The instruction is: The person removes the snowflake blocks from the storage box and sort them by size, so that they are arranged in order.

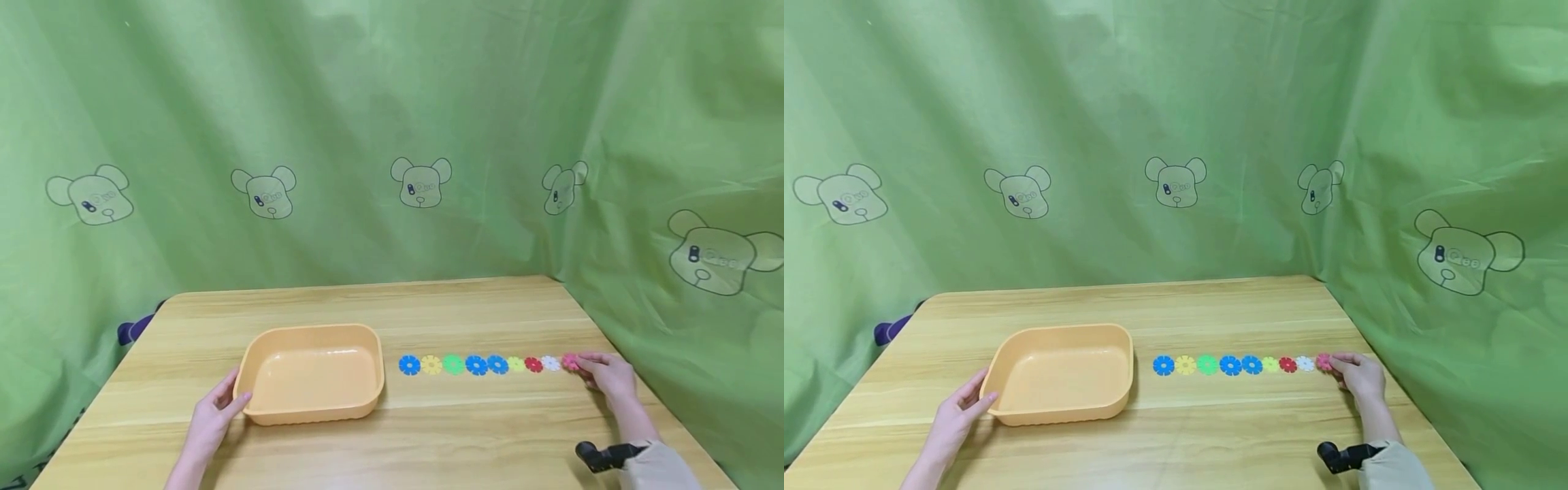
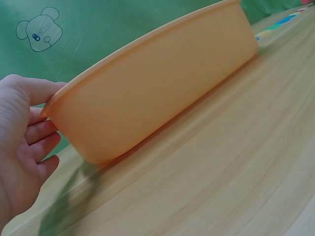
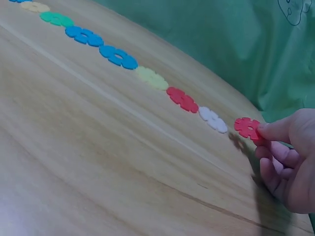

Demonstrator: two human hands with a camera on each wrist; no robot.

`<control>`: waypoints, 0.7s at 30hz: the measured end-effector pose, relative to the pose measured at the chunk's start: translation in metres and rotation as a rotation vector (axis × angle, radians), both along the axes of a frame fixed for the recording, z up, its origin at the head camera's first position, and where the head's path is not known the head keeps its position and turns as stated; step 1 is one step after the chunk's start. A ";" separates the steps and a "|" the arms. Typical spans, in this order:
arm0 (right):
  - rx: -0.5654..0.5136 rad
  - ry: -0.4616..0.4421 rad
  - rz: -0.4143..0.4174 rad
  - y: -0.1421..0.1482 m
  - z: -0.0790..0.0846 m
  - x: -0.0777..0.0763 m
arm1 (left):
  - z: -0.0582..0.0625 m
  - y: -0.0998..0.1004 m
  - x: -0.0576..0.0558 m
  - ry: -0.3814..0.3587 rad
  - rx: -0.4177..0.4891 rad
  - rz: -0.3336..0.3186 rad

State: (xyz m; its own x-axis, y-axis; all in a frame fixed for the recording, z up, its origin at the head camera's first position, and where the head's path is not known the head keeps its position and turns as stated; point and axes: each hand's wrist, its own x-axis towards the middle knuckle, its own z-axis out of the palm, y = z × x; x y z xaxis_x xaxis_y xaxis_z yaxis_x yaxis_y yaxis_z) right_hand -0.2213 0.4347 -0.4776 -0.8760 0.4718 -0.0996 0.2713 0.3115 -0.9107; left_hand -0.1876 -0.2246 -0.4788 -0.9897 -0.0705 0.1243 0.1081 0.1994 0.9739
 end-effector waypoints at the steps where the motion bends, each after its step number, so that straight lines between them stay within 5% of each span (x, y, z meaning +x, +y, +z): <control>1: 0.020 -0.005 -0.008 0.000 -0.001 -0.001 | 0.000 0.000 0.000 -0.001 -0.001 0.001; 21: 0.406 -0.082 0.000 -0.005 -0.003 -0.006 | -0.001 0.000 0.000 -0.013 0.027 0.003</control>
